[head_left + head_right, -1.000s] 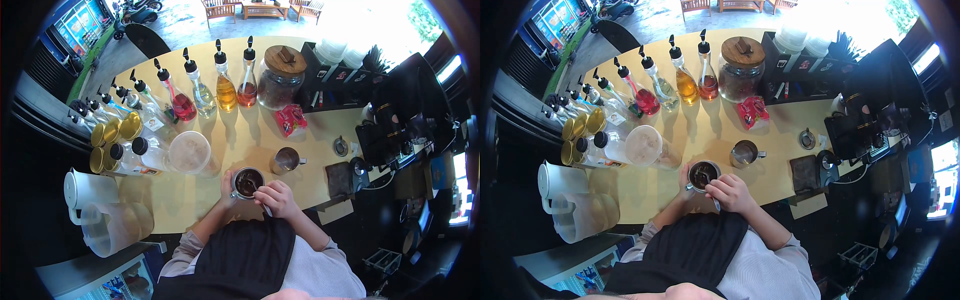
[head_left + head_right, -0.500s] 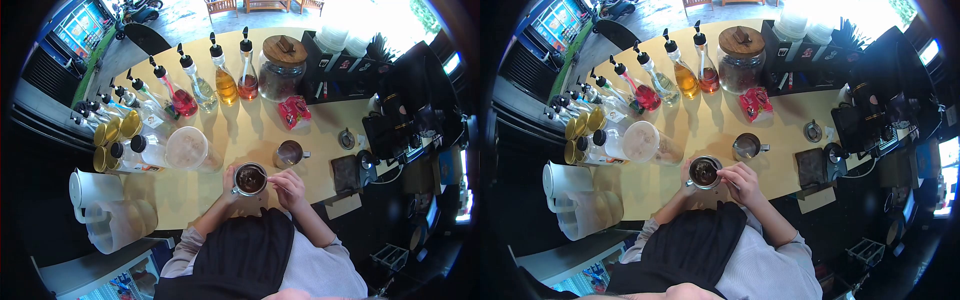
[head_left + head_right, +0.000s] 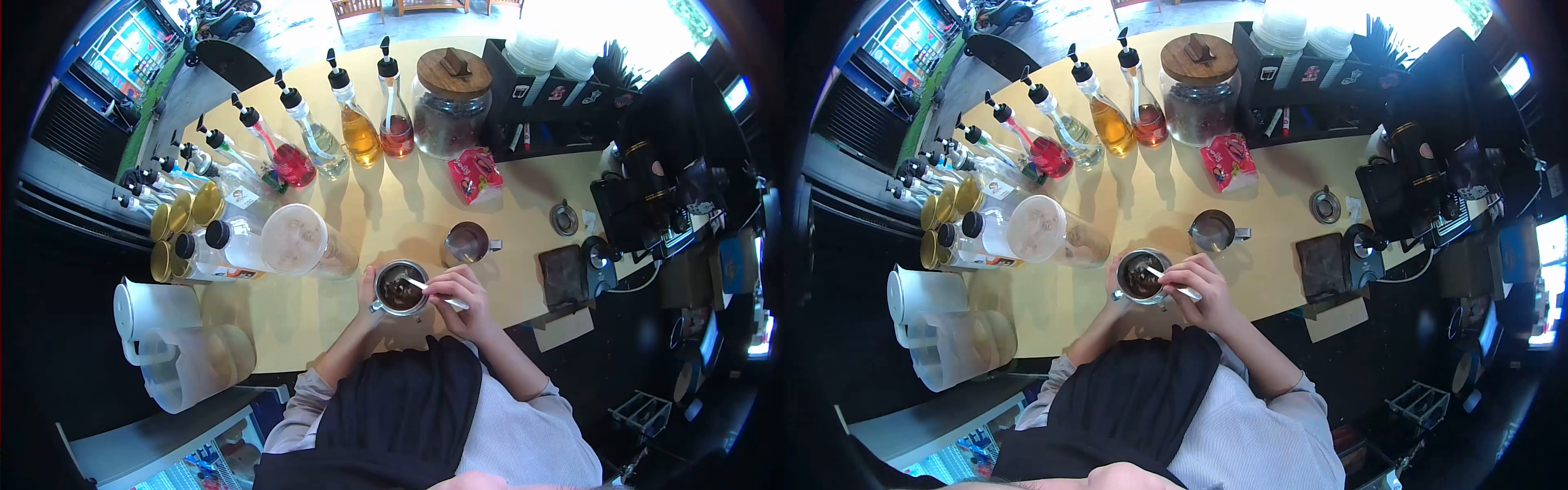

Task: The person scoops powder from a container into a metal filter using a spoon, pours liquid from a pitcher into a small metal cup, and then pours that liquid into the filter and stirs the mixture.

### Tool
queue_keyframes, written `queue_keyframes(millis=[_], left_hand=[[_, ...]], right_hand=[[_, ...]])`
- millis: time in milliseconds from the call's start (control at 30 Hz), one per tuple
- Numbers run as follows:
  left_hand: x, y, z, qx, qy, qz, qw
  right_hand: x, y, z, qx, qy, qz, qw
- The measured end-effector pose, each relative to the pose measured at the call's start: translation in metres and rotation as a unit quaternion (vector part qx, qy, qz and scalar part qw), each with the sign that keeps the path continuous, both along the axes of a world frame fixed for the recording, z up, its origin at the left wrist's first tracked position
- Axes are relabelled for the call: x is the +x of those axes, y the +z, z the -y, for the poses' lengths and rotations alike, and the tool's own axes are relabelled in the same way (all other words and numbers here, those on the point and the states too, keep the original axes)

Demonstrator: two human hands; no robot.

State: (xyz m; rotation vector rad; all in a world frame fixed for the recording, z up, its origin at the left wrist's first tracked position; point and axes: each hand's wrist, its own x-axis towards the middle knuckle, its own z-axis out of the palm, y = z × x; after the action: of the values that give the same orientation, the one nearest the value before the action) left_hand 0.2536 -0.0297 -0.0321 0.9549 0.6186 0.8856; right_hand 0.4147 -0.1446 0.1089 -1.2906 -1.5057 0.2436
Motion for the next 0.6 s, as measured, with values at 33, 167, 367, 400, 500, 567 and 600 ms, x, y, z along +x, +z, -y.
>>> queue_keyframes(millis=[33,167,367,400,500,567,600], left_hand=[[-0.003,-0.005,-0.001,0.0,0.0,-0.001,1.0],[0.0,0.004,-0.001,0.031,-0.014,0.008,0.999],[0.005,0.023,0.002,0.017,-0.025,0.007,1.0],[0.004,0.023,0.002,0.02,-0.033,0.007,0.999],[0.004,0.023,0.003,0.019,-0.018,-0.007,1.0],[0.005,0.023,0.002,0.011,-0.019,-0.003,1.0],[0.005,0.023,0.002,0.003,-0.018,0.0,1.0]], right_hand=[[0.001,0.001,0.001,0.0,0.0,-0.001,1.0],[0.005,-0.002,-0.004,-0.017,0.005,-0.066,0.998],[0.014,0.006,-0.029,-0.046,0.011,-0.057,0.997],[0.015,0.009,-0.032,-0.053,0.032,-0.025,0.998],[0.014,0.017,-0.039,-0.043,0.05,0.028,0.997],[0.013,0.019,-0.042,-0.025,0.049,0.052,0.997],[0.012,0.02,-0.043,-0.028,0.064,0.043,0.997]])
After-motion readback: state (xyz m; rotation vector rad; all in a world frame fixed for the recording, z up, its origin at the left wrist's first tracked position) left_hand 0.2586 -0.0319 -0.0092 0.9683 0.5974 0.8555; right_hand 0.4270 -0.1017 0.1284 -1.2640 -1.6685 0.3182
